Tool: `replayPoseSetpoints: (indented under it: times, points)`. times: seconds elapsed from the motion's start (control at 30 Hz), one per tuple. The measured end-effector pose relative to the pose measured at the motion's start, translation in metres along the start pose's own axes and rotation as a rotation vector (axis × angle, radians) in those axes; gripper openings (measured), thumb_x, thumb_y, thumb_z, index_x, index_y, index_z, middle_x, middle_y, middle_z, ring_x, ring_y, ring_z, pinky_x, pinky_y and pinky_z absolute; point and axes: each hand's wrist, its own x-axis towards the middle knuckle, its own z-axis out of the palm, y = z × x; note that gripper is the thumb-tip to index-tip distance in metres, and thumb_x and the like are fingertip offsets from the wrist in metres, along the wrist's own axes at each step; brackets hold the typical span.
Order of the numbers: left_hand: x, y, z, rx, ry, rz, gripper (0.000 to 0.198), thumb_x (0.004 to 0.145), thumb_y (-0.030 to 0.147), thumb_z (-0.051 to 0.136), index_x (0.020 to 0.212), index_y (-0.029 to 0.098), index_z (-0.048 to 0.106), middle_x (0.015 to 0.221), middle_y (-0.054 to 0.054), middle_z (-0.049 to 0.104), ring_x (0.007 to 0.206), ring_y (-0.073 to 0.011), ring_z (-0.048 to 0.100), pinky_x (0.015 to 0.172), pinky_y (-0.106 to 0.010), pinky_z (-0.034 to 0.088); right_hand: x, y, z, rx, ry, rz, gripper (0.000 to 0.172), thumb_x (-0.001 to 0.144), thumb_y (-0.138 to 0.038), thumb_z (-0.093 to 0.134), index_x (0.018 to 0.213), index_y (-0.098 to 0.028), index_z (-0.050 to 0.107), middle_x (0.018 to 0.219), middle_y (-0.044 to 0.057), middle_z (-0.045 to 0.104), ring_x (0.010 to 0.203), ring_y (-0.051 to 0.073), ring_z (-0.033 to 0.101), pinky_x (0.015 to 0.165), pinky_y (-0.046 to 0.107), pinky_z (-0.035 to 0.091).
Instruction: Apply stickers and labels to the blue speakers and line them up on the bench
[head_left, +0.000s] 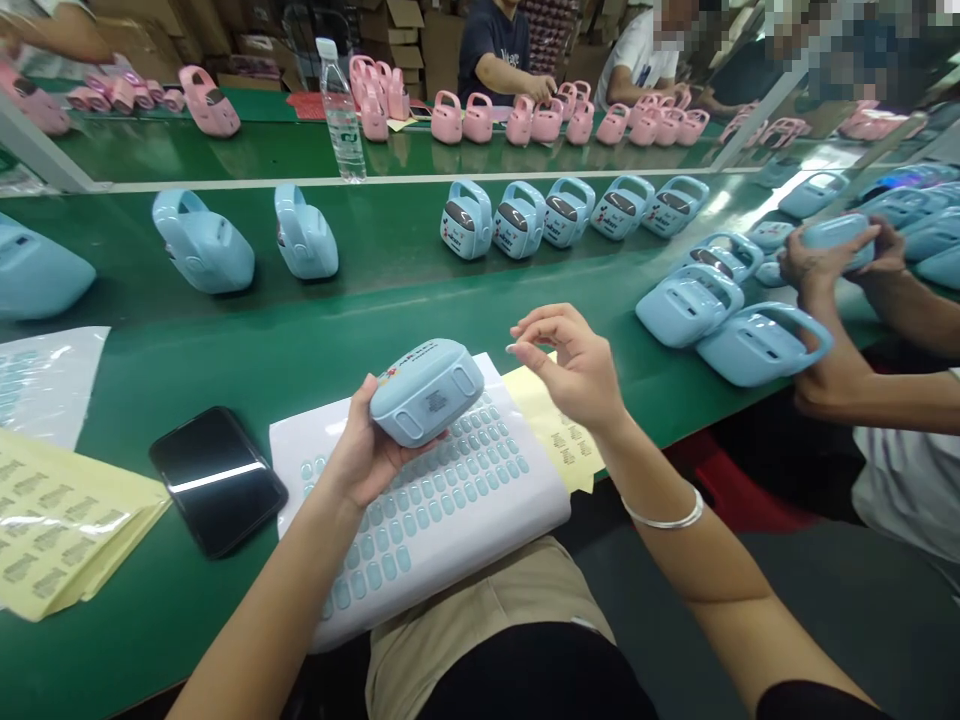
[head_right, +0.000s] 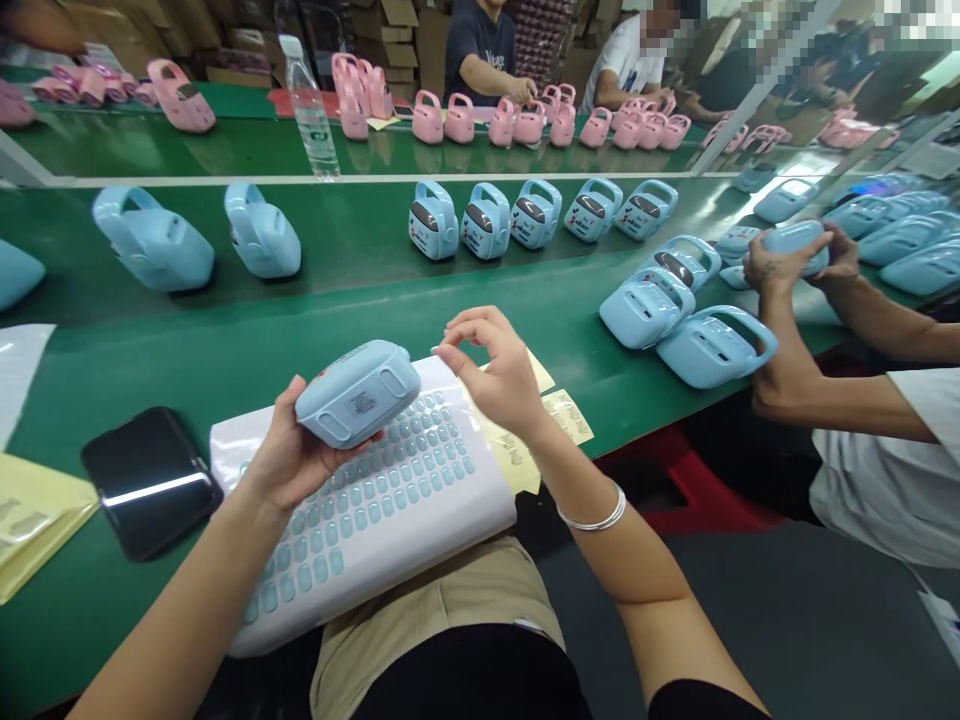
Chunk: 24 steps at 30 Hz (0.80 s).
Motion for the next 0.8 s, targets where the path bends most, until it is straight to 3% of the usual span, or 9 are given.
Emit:
replayPoseSetpoints:
  times: [0.03, 0.17, 0.23, 0.43, 0.63, 0.8]
  points:
    - [0.0, 0.001, 0.001, -0.006, 0.017, 0.01, 0.047, 0.095, 0.047, 0.025, 0.138, 0.027, 0.032, 0.084, -0.008, 0.07, 0.061, -0.0258, 0.071, 0.045, -0.03, 0.056, -0.001, 0.008, -0.013, -0.016, -0.084, 0.071, 0.011, 0.083, -0.028, 0.059, 0.075, -0.019, 0.058, 0.093, 0.004, 0.056, 0.088, 0.016, 0.057, 0.08, 0.035, 0.047]
    - [0.0, 0.002, 0.002, -0.005, 0.078, 0.041, 0.045, 0.094, 0.047, 0.026, 0.133, 0.028, 0.04, 0.086, -0.007, 0.069, 0.061, -0.0251, 0.071, 0.046, -0.03, 0.057, -0.016, 0.036, -0.056, -0.201, -0.636, 0.343, 0.013, 0.078, -0.027, 0.06, 0.07, -0.018, 0.058, 0.087, 0.003, 0.054, 0.076, 0.014, 0.055, 0.068, 0.031, 0.046]
    - [0.001, 0.003, 0.002, 0.021, 0.077, 0.058, 0.045, 0.093, 0.048, 0.028, 0.13, 0.027, 0.044, 0.088, -0.009, 0.069, 0.062, -0.0258, 0.071, 0.047, -0.03, 0.057, -0.028, 0.044, -0.065, -0.257, -0.742, 0.439, 0.011, 0.077, -0.024, 0.059, 0.069, -0.017, 0.057, 0.087, 0.003, 0.053, 0.075, 0.013, 0.054, 0.069, 0.031, 0.046]
    - [0.003, 0.002, 0.002, 0.069, 0.095, 0.083, 0.049, 0.092, 0.049, 0.029, 0.129, 0.023, 0.047, 0.091, -0.012, 0.068, 0.063, -0.0256, 0.071, 0.047, -0.029, 0.057, -0.053, 0.052, -0.055, -0.276, -0.679, 0.527, 0.011, 0.079, -0.019, 0.055, 0.069, -0.016, 0.054, 0.087, 0.002, 0.049, 0.071, 0.012, 0.052, 0.067, 0.03, 0.046]
    - [0.004, 0.002, 0.004, 0.073, 0.103, 0.1, 0.047, 0.093, 0.049, 0.028, 0.125, 0.023, 0.051, 0.094, -0.011, 0.068, 0.065, -0.0256, 0.071, 0.049, -0.029, 0.058, -0.065, 0.054, -0.048, -0.275, -0.592, 0.523, 0.009, 0.081, -0.016, 0.053, 0.073, -0.015, 0.057, 0.09, 0.002, 0.045, 0.076, 0.012, 0.051, 0.078, 0.033, 0.046]
    - [0.004, 0.002, 0.002, 0.077, 0.1, 0.118, 0.047, 0.092, 0.049, 0.028, 0.125, 0.023, 0.051, 0.099, -0.011, 0.067, 0.068, -0.0262, 0.071, 0.05, -0.03, 0.058, -0.063, 0.057, -0.058, -0.183, -0.682, 0.527, 0.011, 0.078, -0.021, 0.059, 0.069, -0.016, 0.058, 0.091, 0.002, 0.046, 0.078, 0.012, 0.052, 0.073, 0.03, 0.048]
